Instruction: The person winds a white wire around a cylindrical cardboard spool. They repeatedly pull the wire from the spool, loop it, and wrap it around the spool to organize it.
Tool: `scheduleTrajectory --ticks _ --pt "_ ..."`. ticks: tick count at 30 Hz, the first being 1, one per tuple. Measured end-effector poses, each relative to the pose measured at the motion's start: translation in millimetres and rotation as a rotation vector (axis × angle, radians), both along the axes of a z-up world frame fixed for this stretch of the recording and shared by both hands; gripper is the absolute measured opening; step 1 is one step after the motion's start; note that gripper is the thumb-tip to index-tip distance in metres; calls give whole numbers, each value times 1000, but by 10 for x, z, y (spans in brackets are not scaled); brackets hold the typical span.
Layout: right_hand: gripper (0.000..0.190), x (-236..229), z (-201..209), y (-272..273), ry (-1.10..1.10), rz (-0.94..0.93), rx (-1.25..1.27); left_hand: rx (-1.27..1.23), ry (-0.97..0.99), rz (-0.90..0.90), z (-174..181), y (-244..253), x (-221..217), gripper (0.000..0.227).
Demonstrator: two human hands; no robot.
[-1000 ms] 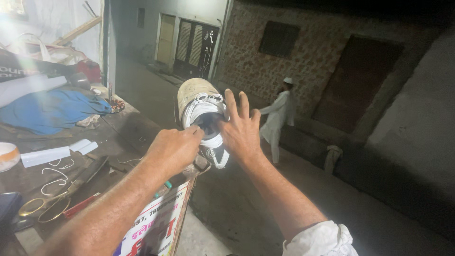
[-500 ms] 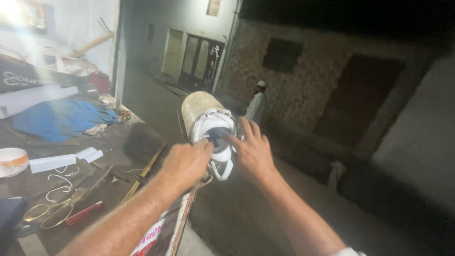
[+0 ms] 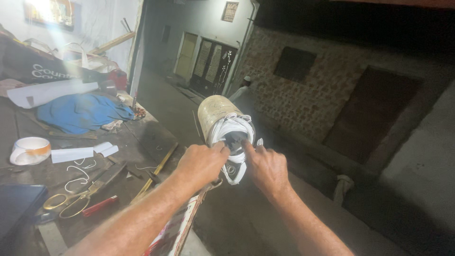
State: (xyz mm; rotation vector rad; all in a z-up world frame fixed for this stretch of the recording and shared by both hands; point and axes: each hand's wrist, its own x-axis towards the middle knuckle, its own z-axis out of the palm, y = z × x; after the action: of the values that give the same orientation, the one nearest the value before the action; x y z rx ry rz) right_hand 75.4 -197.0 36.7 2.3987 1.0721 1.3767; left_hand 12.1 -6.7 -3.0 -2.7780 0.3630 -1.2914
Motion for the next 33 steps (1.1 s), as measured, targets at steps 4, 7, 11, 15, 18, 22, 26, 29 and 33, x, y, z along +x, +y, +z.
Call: scheduleTrajectory --ticks 4,7,11,15,18,22,26,29,33 --pt "34 137 8 47 -28 36 22 17 -89 15 -11 21 201 14" --pt "24 292 32 84 34 -60 5 -14 -137 28 -3 -52 352 10" --pt "37 425 94 33 75 -32 15 -65 -137 33 26 -218 387 10" --pt "60 357 -1 -133 216 -27 52 -80 -71 -4 -27 -217 194 19" --pt "56 220 -25 -219 201 192 116 -192 26 -80 45 -225 38 26" --pt "57 87 -19 -271 187 197 29 -269 49 -141 107 -230 -112 28" --pt "51 22 40 -282 134 218 -17 -324 149 -120 210 -215 -121 26" --pt "49 -18 44 -250 105 205 -35 -350 179 -129 229 -173 -126 24" --pt "41 -82 15 -182 31 297 14 -459 221 -148 238 -103 -159 23"
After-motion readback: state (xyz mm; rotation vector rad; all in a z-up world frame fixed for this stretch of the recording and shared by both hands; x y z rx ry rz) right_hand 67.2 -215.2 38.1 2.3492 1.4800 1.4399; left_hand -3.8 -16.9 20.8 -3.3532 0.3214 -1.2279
